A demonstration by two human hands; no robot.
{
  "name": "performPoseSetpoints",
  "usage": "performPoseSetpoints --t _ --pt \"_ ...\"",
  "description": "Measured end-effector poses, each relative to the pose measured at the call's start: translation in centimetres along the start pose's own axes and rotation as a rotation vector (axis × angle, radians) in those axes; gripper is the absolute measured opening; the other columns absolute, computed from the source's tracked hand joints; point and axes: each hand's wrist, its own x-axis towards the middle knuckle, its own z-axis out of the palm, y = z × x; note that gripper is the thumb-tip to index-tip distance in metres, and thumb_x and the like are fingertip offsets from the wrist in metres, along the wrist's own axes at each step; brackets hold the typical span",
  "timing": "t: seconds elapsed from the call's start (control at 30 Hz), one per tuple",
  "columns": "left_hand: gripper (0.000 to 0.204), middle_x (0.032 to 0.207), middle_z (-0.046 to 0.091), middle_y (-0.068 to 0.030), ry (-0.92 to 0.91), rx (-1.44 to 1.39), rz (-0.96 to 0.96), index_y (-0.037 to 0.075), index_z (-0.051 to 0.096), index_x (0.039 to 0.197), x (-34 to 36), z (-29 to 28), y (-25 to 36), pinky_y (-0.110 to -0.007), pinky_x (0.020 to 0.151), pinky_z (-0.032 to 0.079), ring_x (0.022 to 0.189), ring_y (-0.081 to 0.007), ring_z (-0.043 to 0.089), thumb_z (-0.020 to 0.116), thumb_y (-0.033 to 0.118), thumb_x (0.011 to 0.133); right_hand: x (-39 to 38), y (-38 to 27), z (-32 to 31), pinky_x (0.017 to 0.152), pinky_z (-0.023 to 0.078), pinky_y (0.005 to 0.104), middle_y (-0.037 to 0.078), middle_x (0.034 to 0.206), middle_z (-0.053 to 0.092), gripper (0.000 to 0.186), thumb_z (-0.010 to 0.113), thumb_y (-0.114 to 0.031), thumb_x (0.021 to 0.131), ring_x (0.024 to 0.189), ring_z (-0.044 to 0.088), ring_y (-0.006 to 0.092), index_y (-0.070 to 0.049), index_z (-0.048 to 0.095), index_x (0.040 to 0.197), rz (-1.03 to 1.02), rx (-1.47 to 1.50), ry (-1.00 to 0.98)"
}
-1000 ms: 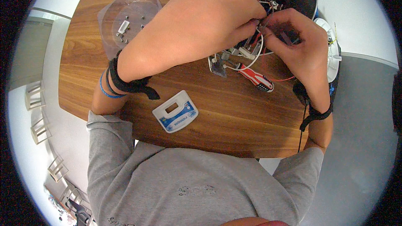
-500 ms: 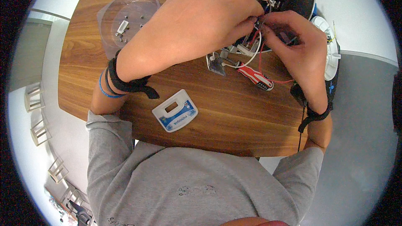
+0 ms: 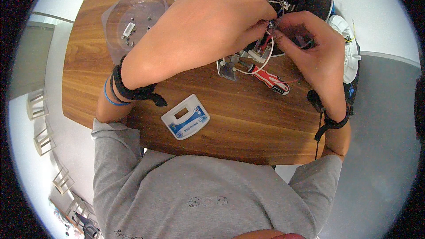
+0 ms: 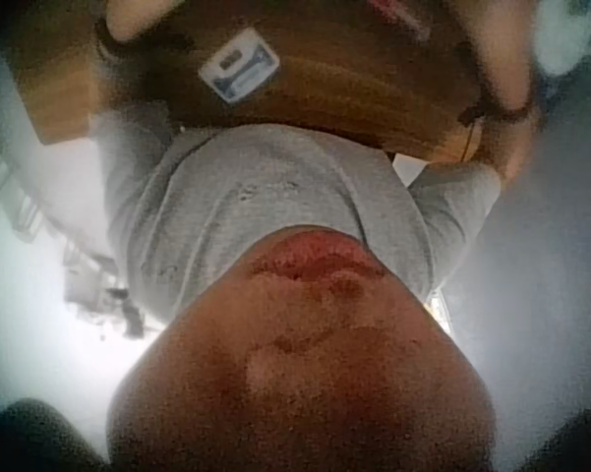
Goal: The person repairs a white appliance by connecting internal wires and securing components with a screwdriver. They then attach a plastic cover to the appliance's exterior.
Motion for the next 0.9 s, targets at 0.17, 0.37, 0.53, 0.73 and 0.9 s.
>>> performPoseSetpoints --t 0.17,0.37,0.53,0.73,0.9 --pt "0.015 0.098 0.066 -0.0159 -0.005 -0.013 0.001 -0.002 0.073 0.102 0.0 0.1 -0.3 -0.044 0.07 0.058 0.082 -0.0359 0.07 0.072 0.01 0.092 -0.3 -0.1 0.5 0.076 0.06 0.0349 0.01 0.095 0.077 0.018 0.084 -0.011 0.085 0.087 0.077 0.0271 -0.005 0.077 0.101 -0.046 -0.05 0.045" --pt "0.015 0.098 0.066 -0.0156 -0.03 0.003 0.002 -0.002 0.073 0.101 0.0 0.2 -0.2 -0.043 0.07 0.057 0.081 -0.0348 0.069 0.071 0.01 0.093 -0.1 -0.1 0.0 0.076 0.06 0.0373 0.01 0.094 0.076 0.018 0.085 -0.01 0.083 0.087 0.075 0.0304 -0.005 0.076 0.099 -0.113 -0.084 0.01" --pt "0.016 0.099 0.067 -0.0152 -0.044 0.003 -0.046 -0.003 0.074 0.102 0.2 -0.7 1.2 -0.043 0.07 0.058 0.08 -0.0336 0.07 0.071 0.01 0.093 -0.2 -0.1 -0.3 0.076 0.06 0.0383 0.011 0.096 0.075 0.023 0.086 -0.014 0.083 0.088 0.075 0.0311 -0.006 0.076 0.102 -0.126 -0.148 -0.016" --pt "0.02 0.102 0.068 -0.0148 -0.047 0.023 -0.067 -0.003 0.075 0.107 0.1 -0.7 1.2 -0.042 0.071 0.058 0.082 -0.0335 0.071 0.071 0.011 0.094 -0.9 -0.2 -0.7 0.073 0.058 0.0372 0.01 0.1 0.074 0.028 0.086 -0.015 0.084 0.087 0.073 0.0302 -0.006 0.075 0.108 -0.196 -0.192 0.054" --pt "0.021 0.103 0.068 -0.0148 -0.061 0.008 -0.041 -0.003 0.075 0.108 -0.1 -0.2 -0.2 -0.042 0.072 0.058 0.082 -0.0335 0.071 0.071 0.013 0.094 -3.1 0.3 -1.9 0.068 0.053 0.0336 0.009 0.094 0.071 0.018 0.081 -0.014 0.092 0.077 0.068 0.0256 -0.007 0.07 0.104 0.003 -0.233 0.227"
